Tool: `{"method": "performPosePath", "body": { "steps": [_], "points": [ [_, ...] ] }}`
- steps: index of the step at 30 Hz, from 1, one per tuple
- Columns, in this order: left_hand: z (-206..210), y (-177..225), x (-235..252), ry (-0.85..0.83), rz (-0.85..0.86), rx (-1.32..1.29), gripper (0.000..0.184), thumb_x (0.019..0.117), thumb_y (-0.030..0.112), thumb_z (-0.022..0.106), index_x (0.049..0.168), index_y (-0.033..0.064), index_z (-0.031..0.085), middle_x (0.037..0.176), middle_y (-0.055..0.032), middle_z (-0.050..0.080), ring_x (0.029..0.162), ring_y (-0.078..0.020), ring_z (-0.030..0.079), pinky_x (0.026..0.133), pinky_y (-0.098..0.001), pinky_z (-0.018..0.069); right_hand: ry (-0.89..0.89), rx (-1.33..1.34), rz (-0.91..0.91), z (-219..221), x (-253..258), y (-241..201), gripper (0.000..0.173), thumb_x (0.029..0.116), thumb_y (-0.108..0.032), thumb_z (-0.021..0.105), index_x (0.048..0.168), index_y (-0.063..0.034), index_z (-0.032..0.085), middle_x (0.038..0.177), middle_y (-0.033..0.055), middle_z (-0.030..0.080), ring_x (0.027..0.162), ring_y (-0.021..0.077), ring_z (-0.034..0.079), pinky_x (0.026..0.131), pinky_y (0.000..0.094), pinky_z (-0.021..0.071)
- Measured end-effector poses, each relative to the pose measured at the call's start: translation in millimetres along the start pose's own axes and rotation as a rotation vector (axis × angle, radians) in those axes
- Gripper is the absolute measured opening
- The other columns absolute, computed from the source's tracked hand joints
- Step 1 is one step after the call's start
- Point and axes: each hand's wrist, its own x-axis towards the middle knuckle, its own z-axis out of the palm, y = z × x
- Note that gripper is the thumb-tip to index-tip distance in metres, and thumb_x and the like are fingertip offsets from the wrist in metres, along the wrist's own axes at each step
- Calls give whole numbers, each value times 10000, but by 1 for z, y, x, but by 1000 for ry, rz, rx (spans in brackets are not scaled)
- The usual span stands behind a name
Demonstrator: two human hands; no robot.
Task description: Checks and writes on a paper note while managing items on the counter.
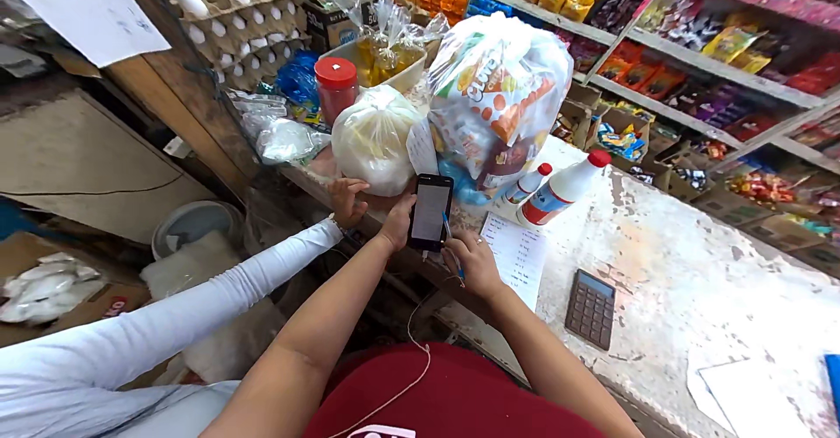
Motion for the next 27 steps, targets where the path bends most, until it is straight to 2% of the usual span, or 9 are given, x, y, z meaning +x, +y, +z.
{"method": "performPosePath", "body": {
  "steps": [5, 9, 13, 16, 18, 20, 21, 24, 27],
  "points": [
    [3, 0, 8, 15, 47, -60, 545, 1124, 350, 290, 1547, 15, 367, 1610, -162, 376, 1481, -212, 374, 1210, -413, 316, -1, 6, 14, 0, -1, -2, 224, 1005, -225, 612, 1068, -43, 725, 1126, 186, 701, 1039, 359, 691, 867, 514, 573],
    [6, 2, 8, -1, 31, -152, 515, 1129, 340, 250, 1489, 21, 434, 1425, -164, 572, 1295, -211, 576, 1082, -417, 478, -7, 9, 20, 0, -4, -3, 226, 1007, -232, 612, 1065, -46, 727, 1129, 186, 701, 1051, 357, 690, 872, 512, 573],
    [4, 0, 11, -30, 52, -130, 503, 1118, 294, 336, 1546, 31, 354, 1512, -166, 492, 1358, -218, 523, 1121, -419, 449, 34, -1, 0, 1, -10, -3, 167, 995, -171, 617, 1023, -45, 723, 1068, 174, 704, 1012, 347, 692, 868, 499, 574],
    [6, 5, 8, -37, 76, -101, 499, 1101, 227, 401, 1553, 25, 337, 1501, -172, 496, 1328, -207, 543, 1102, -398, 464, 120, 0, 24, -1, -13, -3, 144, 961, -124, 620, 964, -23, 723, 968, 161, 724, 943, 333, 713, 863, 508, 564],
    [7, 6, 7, -33, 83, -103, 492, 1104, 218, 394, 1547, 11, 337, 1473, -173, 520, 1293, -191, 569, 1084, -378, 480, 131, 49, 105, -6, -6, -4, 180, 972, -108, 602, 1054, 2, 719, 982, 178, 731, 957, 347, 717, 902, 548, 547],
    [5, 6, 4, -49, 81, -95, 499, 1112, 241, 377, 1561, 28, 325, 1507, -157, 491, 1319, -178, 544, 1101, -368, 458, 106, 79, 172, -12, 10, -3, 255, 981, -47, 596, 1204, -10, 712, 998, 203, 725, 957, 384, 709, 902, 572, 541],
    [6, 7, 0, -42, 79, -66, 486, 1114, 274, 378, 1550, 61, 355, 1488, -133, 512, 1299, -173, 557, 1083, -376, 473, 93, 68, 183, -14, 20, -2, 266, 980, -26, 601, 1221, -23, 713, 993, 207, 725, 945, 400, 708, 871, 570, 553],
    [3, 6, -7, -35, 45, 25, 528, 1094, 410, 406, 1571, 185, 372, 1540, -62, 488, 1355, -195, 517, 1104, -451, 442, 51, 58, 172, -16, 50, 2, 225, 985, -31, 600, 1174, -38, 723, 1054, 192, 728, 1004, 400, 699, 860, 545, 576],
    [2, 1, -1, -33, 58, 20, 532, 1097, 412, 388, 1569, 167, 370, 1555, -68, 471, 1385, -199, 489, 1128, -457, 419, 42, 84, 157, -11, 68, 3, 181, 963, -44, 633, 1120, -19, 720, 1036, 195, 725, 1020, 409, 690, 855, 542, 572]
  ]
}}
